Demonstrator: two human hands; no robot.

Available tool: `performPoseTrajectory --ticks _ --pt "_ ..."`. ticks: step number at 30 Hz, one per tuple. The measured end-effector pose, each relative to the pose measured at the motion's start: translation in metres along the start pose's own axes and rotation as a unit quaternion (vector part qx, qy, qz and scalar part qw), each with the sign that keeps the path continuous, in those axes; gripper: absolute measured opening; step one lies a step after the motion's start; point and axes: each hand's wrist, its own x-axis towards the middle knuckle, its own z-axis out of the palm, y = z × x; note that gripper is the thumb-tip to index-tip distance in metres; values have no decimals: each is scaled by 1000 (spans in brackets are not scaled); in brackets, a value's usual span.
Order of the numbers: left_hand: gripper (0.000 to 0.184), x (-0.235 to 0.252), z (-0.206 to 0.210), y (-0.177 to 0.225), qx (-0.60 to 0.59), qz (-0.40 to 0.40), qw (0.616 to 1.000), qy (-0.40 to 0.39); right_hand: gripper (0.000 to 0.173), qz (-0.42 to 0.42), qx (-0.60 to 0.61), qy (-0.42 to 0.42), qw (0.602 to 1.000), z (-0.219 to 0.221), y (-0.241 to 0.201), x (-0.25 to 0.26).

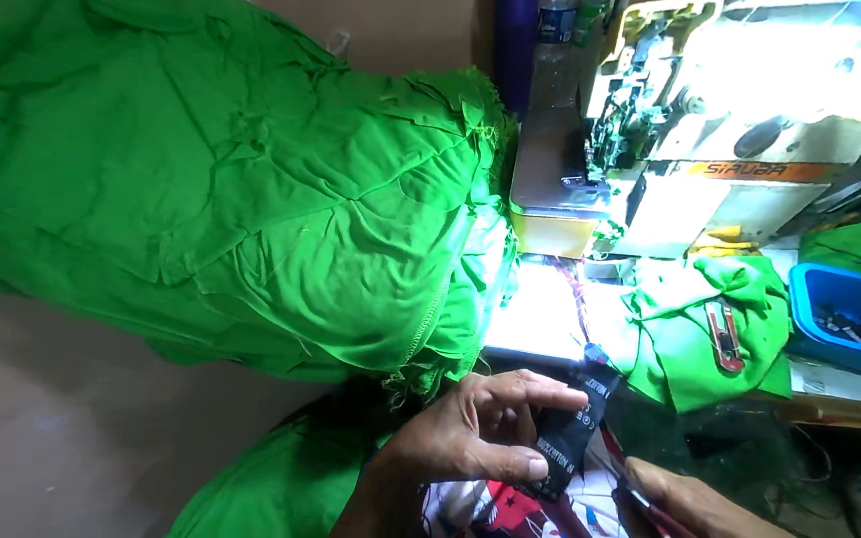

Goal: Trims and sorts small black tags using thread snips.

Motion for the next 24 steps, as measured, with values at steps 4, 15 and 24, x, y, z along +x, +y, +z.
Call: performPoseTrajectory --ticks 4,15,24 --pt "53 4 1 -2 -19 -5 998 -52 63 -6 12 -32 999 -1 -1 7" --pt "54 1 -1 -1 -4 -40 998 -51 50 10 52 -15 998 -1 3 15" --pt "53 1 0 -1 6 -41 998 -49 51 10 57 -15 998 1 7 15"
